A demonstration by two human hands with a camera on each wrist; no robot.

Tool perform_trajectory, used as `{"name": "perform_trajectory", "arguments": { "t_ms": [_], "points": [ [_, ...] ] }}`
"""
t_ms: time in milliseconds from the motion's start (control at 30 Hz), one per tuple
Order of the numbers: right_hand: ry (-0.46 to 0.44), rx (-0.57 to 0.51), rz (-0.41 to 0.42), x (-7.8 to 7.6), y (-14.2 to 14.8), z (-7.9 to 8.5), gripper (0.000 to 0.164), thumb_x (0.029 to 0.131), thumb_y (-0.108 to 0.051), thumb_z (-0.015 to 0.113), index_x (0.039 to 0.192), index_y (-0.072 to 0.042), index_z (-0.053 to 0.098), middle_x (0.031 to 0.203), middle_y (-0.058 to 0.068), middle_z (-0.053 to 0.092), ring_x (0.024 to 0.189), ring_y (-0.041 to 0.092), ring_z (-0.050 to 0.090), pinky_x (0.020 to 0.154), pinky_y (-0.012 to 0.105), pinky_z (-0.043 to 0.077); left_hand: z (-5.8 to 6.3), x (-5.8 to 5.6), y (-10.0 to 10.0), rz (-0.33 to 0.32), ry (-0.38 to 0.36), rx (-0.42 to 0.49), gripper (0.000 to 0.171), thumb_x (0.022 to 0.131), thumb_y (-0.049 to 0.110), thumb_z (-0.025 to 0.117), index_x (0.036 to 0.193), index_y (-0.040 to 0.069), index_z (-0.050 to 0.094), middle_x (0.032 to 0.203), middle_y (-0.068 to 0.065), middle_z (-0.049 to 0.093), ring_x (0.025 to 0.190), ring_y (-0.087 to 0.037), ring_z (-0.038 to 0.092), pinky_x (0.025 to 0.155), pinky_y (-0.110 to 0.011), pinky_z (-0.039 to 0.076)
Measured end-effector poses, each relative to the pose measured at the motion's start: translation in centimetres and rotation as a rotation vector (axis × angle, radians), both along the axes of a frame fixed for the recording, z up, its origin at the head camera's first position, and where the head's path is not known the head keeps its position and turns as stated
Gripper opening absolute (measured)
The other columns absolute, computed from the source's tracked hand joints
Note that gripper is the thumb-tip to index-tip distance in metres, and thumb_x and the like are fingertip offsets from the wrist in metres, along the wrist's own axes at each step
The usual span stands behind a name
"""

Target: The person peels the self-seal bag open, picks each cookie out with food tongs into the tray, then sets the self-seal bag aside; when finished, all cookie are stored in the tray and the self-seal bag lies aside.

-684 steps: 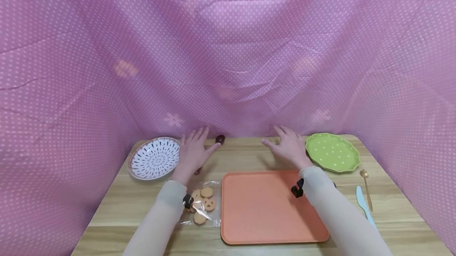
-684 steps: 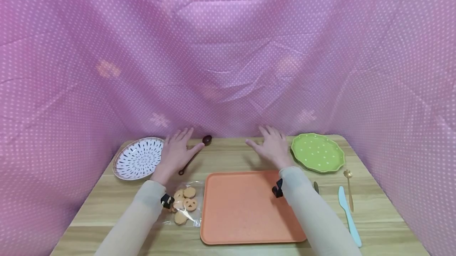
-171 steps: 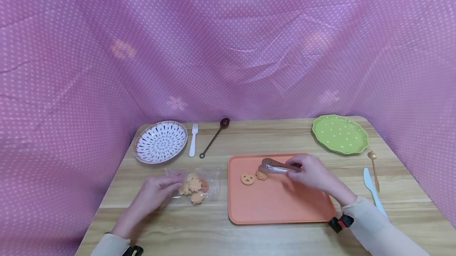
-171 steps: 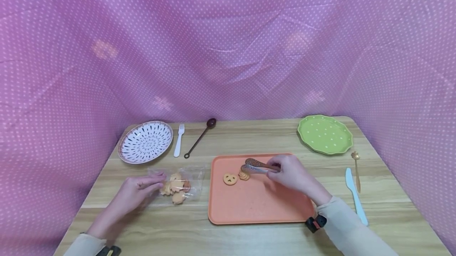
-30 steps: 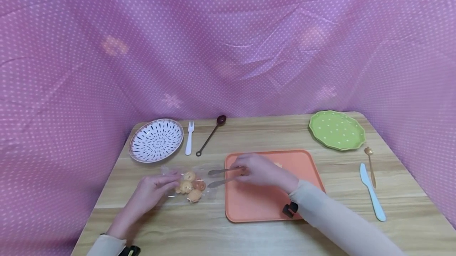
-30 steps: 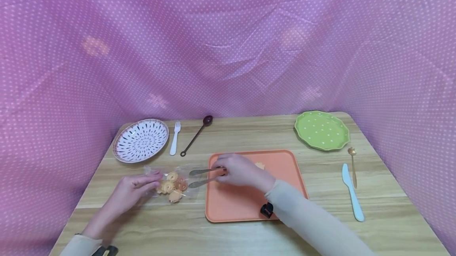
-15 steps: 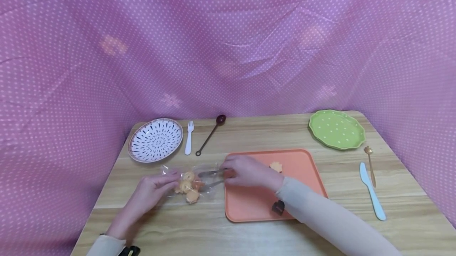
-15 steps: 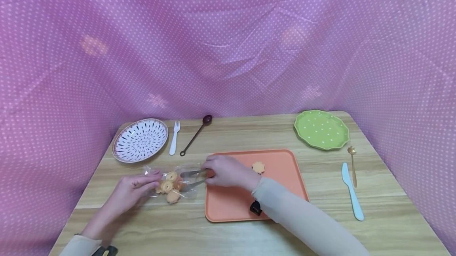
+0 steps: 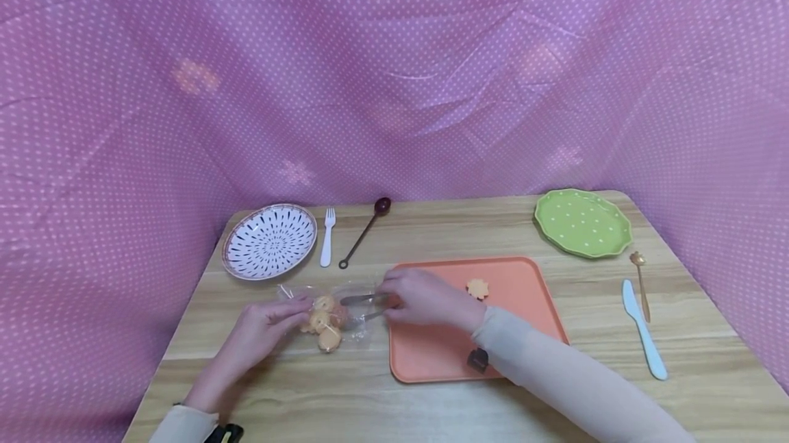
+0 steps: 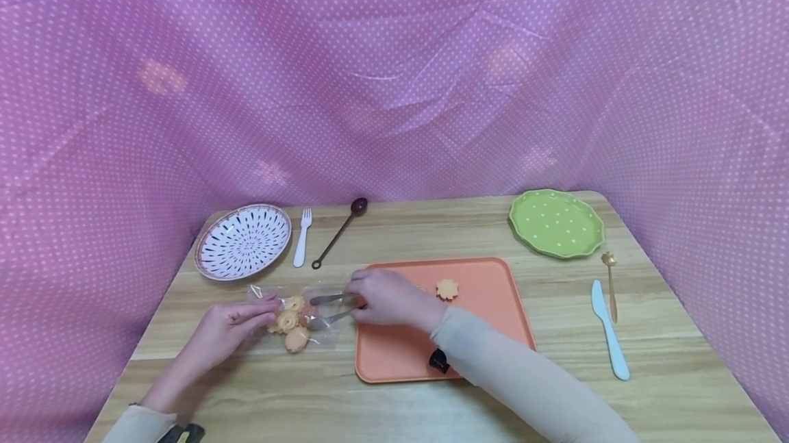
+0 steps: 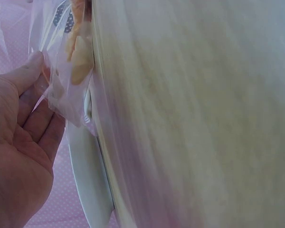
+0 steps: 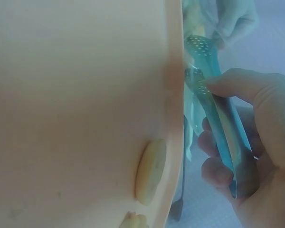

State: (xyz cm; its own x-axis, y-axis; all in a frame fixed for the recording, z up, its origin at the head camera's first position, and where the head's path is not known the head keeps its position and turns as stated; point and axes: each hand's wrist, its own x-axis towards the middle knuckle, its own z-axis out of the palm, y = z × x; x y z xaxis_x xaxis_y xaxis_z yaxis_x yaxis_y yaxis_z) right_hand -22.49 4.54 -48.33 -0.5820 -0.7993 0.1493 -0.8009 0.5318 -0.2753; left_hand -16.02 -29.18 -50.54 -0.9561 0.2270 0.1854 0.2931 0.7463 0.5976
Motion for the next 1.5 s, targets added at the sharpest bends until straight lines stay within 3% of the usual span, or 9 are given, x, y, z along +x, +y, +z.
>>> {"name": "perform_trajectory", "arguments": {
  "t_ms": [167,367,633,933,1300,1400,1500],
  "points": [
    [-0.024,0.007,-0.034,-0.1,0.6,0.2,0.032,0.088,-0.030,0.072,0.118,-0.020,0.073,0.101,-0.006,0.070,0.085,0.003,0.060,0.080,0.023,0.059,-0.1,-0.1,-0.1,0.003,0.012,-0.006,0.022,0.087,0.031,0.079,0.109,0.034,0.077,0.128,0.003,0.073,0.119,-0.017,0.071,0.107,-0.040,0.053],
    [-0.031,0.014,-0.055,-0.1,0.9,0.5,0.032,0.087,-0.030,0.072,0.117,-0.020,0.073,0.101,-0.007,0.070,0.085,0.003,0.059,0.080,0.024,0.059,0.0,-0.2,-0.1,-0.006,0.037,0.005,0.022,0.087,0.030,0.079,0.109,0.032,0.077,0.126,0.002,0.074,0.117,-0.018,0.072,0.105,-0.038,0.054],
    [-0.007,0.054,-0.061,0.3,0.1,0.6,0.033,0.090,-0.034,0.070,0.119,-0.018,0.071,0.101,-0.005,0.069,0.085,0.005,0.060,0.080,0.024,0.060,0.0,-0.3,0.0,-0.010,0.012,0.009,0.022,0.087,0.029,0.079,0.110,0.031,0.077,0.129,0.000,0.073,0.121,-0.020,0.070,0.107,-0.042,0.053],
    [-0.013,0.074,-0.024,0.3,-0.2,0.6,0.036,0.093,-0.034,0.069,0.126,-0.019,0.070,0.106,-0.005,0.073,0.091,0.007,0.065,0.084,0.026,0.061,0.0,-0.3,0.0,-0.024,0.031,0.005,0.023,0.088,0.028,0.079,0.111,0.024,0.078,0.130,-0.002,0.072,0.118,-0.021,0.072,0.105,-0.044,0.054],
    [-0.043,-0.005,-0.002,0.0,0.3,0.0,0.037,0.093,-0.034,0.068,0.126,-0.017,0.070,0.109,-0.003,0.074,0.095,0.008,0.067,0.088,0.026,0.061,0.2,-0.4,-0.1,-0.014,0.005,0.019,0.024,0.088,0.030,0.078,0.111,0.024,0.078,0.131,-0.002,0.072,0.122,-0.021,0.070,0.109,-0.044,0.051],
    [-0.052,-0.048,-0.007,0.0,0.9,0.0,0.036,0.093,-0.034,0.069,0.125,-0.018,0.070,0.107,-0.002,0.073,0.092,0.008,0.066,0.085,0.026,0.061,0.1,-0.4,-0.2,-0.012,-0.003,0.026,0.024,0.088,0.030,0.078,0.111,0.024,0.078,0.131,-0.002,0.072,0.122,-0.020,0.070,0.109,-0.030,0.052],
    [-0.073,-0.082,-0.012,0.1,2.2,0.3,0.032,0.093,-0.030,0.069,0.123,-0.019,0.071,0.107,-0.003,0.073,0.091,0.010,0.068,0.083,0.026,0.061,0.1,-0.3,-0.2,-0.011,-0.006,0.030,0.024,0.088,0.029,0.078,0.111,0.024,0.078,0.131,-0.002,0.071,0.122,-0.019,0.070,0.109,-0.028,0.051]
  ]
}}
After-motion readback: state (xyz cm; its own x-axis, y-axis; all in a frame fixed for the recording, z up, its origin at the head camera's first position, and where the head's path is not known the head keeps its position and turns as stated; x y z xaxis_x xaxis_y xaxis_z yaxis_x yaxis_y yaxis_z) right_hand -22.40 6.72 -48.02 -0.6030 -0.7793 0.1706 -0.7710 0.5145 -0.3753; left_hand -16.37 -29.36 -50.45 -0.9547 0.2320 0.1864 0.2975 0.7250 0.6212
